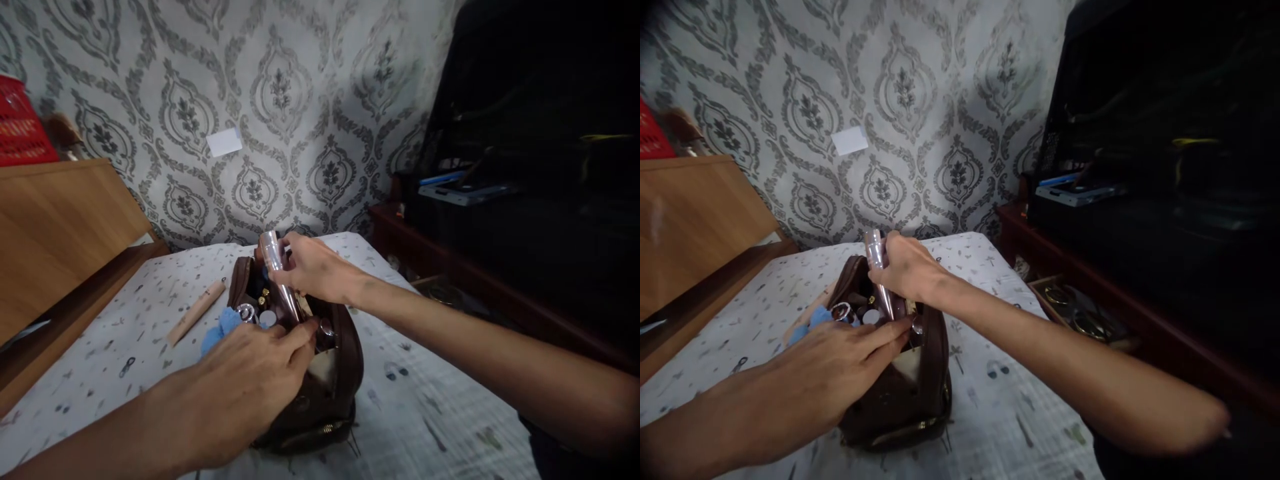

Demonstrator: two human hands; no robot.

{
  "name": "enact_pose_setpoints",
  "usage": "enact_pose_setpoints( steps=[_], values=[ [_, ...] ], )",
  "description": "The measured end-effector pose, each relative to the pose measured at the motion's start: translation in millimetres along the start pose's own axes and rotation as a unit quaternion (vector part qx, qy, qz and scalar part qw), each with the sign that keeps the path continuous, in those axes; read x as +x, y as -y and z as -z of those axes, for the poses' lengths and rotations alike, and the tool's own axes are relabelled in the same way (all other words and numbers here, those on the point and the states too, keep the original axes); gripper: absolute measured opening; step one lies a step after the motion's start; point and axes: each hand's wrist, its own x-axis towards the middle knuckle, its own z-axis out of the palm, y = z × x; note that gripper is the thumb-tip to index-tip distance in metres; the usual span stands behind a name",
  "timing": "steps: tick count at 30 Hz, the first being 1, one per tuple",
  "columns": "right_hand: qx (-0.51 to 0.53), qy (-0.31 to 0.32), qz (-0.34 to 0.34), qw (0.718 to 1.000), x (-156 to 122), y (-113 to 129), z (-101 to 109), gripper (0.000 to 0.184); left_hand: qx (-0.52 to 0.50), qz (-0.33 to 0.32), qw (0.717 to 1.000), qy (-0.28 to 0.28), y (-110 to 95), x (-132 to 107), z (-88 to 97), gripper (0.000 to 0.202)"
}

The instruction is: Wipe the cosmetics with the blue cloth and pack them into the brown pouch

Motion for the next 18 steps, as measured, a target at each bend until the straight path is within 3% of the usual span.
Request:
enact_pose_setpoints(
  steps=[4, 8, 18],
  values=[
    [-0.126, 0.064, 0.023, 0.99, 4, 6, -2, 0.034, -0.018, -0.002, 1.0, -0.023, 0, 0, -0.5, 0.044],
    [-0.203, 0.157, -0.008, 0.966, 2, 13, -10, 0.033, -0.045, 0.003, 0.998, -0.043, 0, -1, -3.2, 0.04],
    [-0.23, 0.259, -0.017, 0.938, 5, 21, -15, 0.064, -0.019, -0.008, 0.998, -0.061, 1, -1, -7.6, 0.039]
  ],
)
